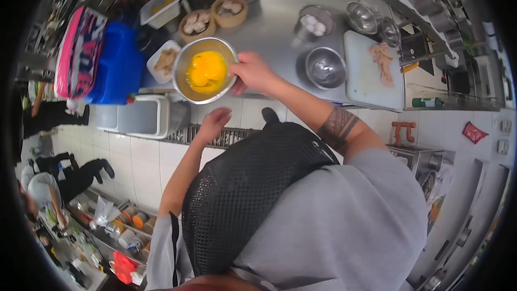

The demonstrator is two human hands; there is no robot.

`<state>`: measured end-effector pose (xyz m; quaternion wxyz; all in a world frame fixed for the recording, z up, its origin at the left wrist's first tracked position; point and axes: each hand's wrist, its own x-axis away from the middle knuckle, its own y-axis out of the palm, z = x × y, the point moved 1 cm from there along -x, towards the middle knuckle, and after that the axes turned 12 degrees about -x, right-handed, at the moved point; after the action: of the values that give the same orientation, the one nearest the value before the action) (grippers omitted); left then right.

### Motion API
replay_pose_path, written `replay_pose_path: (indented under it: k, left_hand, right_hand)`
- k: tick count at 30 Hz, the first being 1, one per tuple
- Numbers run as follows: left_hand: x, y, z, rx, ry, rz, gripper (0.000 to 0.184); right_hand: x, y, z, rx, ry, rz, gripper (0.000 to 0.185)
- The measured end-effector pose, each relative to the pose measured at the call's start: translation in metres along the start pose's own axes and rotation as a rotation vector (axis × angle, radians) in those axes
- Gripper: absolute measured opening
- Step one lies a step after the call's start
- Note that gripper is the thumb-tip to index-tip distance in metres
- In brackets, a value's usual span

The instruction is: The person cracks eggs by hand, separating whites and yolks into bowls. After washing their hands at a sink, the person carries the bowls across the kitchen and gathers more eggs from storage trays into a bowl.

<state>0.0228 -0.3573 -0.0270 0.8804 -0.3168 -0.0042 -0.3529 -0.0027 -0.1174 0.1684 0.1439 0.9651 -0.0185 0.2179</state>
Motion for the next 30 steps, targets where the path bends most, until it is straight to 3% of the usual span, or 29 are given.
replay_pose_path:
  k: [1,3,5,6,11,16,21,23,24,27,28,30]
  left_hand:
    - [-0.042,0.006,0.025,-0.043,0.043,-0.047,0.036]
    - [-0.127,0.038,0.070,0.005,0.428,0.253,0.038]
    - [-0.207,0.077,0.094,1.066,0.203,-0.077,0.042]
    - [-0.240,0.084,0.117,1.168,0.173,-0.099,0.041]
    - [-0.328,0.118,0.202,1.052,0.178,-0.079,0.037]
    - [-0.353,0.121,0.213,0.820,0.097,-0.019,0.035]
    - [-0.305,0.083,0.157,0.441,-0.053,0.283,0.034]
    - [-0.253,0.054,0.132,0.314,-0.234,0.377,0.034]
    - [-0.215,0.032,0.139,0.274,-0.449,0.294,0.032]
    - [-0.110,0.003,0.090,0.386,-0.513,0.387,0.028]
    - [-0.048,-0.022,0.056,0.474,-0.545,0.459,0.028]
    - [0.034,-0.056,0.066,0.539,-0.614,0.617,0.026]
  right_hand:
    - [0.007,-0.023,-0.008,-0.005,-0.009,0.058,0.019]
    - [0.019,-0.073,-0.019,-0.014,-0.023,0.114,0.019]
    - [0.030,-0.119,-0.026,-0.081,-0.056,0.218,0.019]
    - [0.036,-0.140,-0.028,-0.080,-0.055,0.208,0.019]
    - [0.054,-0.217,-0.060,-0.056,-0.175,0.345,0.019]
    - [0.065,-0.252,-0.075,-0.105,-0.159,0.408,0.017]
    - [0.055,-0.243,-0.082,0.041,-0.234,0.327,0.018]
    - [0.043,-0.221,-0.079,0.026,-0.214,0.239,0.020]
    - [0.036,-0.209,-0.075,0.010,-0.185,0.192,0.021]
    - [0.008,-0.156,-0.056,0.064,-0.052,-0.004,0.021]
    - [-0.013,-0.100,-0.040,0.107,-0.060,-0.118,0.021]
    - [-0.029,-0.042,-0.004,0.015,-0.034,-0.260,0.022]
